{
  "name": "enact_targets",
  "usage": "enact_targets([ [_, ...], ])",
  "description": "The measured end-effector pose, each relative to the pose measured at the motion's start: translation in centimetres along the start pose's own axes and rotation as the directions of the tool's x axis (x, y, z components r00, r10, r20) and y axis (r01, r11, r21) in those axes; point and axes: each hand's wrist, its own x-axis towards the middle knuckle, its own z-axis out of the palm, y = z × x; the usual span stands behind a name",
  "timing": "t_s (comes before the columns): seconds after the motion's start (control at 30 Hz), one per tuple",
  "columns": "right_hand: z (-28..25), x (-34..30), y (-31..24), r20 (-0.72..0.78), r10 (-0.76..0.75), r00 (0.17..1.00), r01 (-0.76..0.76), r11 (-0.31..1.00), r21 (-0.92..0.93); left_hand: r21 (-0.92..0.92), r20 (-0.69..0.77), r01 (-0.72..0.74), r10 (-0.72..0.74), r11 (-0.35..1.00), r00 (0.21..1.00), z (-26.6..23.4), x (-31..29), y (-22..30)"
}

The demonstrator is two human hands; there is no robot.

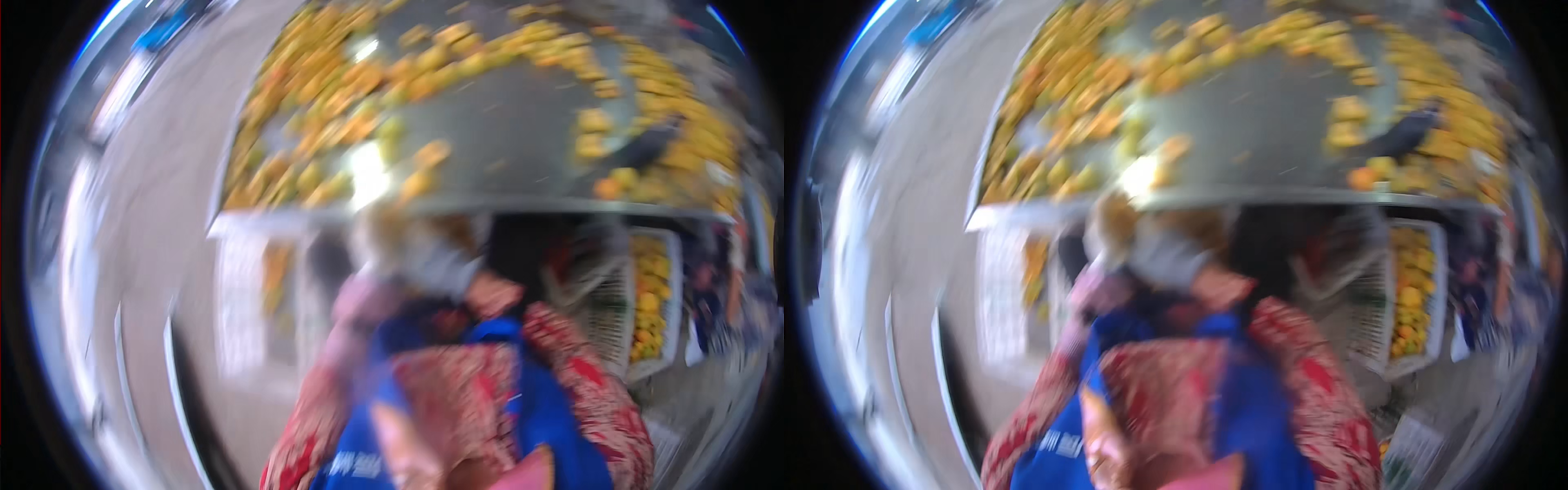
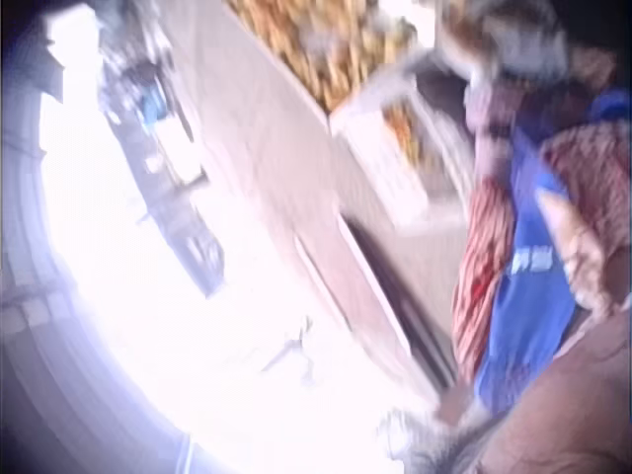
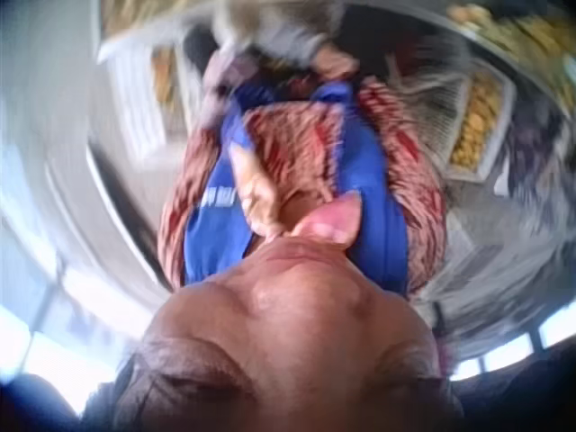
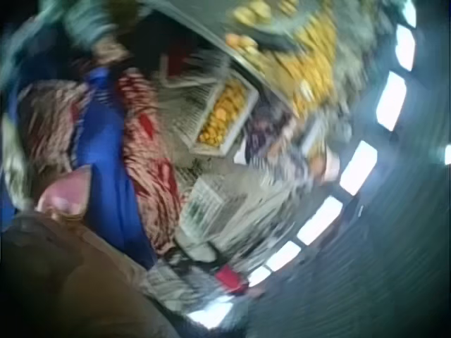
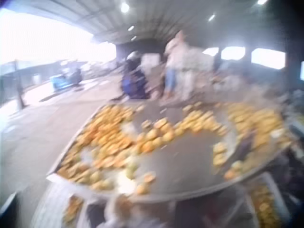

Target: Slicing and sorting apricots on a large industrial metal table.

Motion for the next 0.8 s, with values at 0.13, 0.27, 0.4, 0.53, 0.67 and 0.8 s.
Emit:
enact_targets([
  [0.13, 2.0, -1.3, 0.3, -0.252, 0.037, 0.967, -0.087, 0.978, -0.19, -0.505, 0.671, 0.055, 0.352, 0.862, 0.652, -5.4, 1.0, 2.3],
  [0.27, 1.2, -4.7, 2.7, 0.212, 0.622, 0.753, -0.532, 0.389, 0.752, -0.239, 0.801, -0.187, 0.302, 0.953, 0.516, -5.5, -7.9, 11.4],
  [0.4, -1.5, -6.6, 2.4, 0.203, 0.817, 0.54, -0.54, 0.151, 0.828, -0.17, 0.911, 0.033, 0.144, 0.985, 0.387, -4.3, -11.3, 14.6],
  [0.53, 2.5, -10.4, 4.9, -0.043, 0.656, 0.753, -0.631, 0.74, 0.233, -0.24, 0.941, 0.117, 0.201, 0.964, 0.273, -1.2, -11.0, 11.7],
  [0.67, -7.1, -10.1, 3.6, 0.383, 0.884, 0.269, -0.708, -0.088, 0.7, -0.149, 0.973, 0.028, 0.142, 0.988, 0.183, 0.0, -13.0, 12.4],
  [0.8, -8.5, -10.7, 3.9, 0.306, 0.914, 0.266, -0.575, -0.105, 0.812, -0.181, 0.975, -0.031, 0.184, 0.983, 0.124, 2.1, -12.9, 13.7],
])
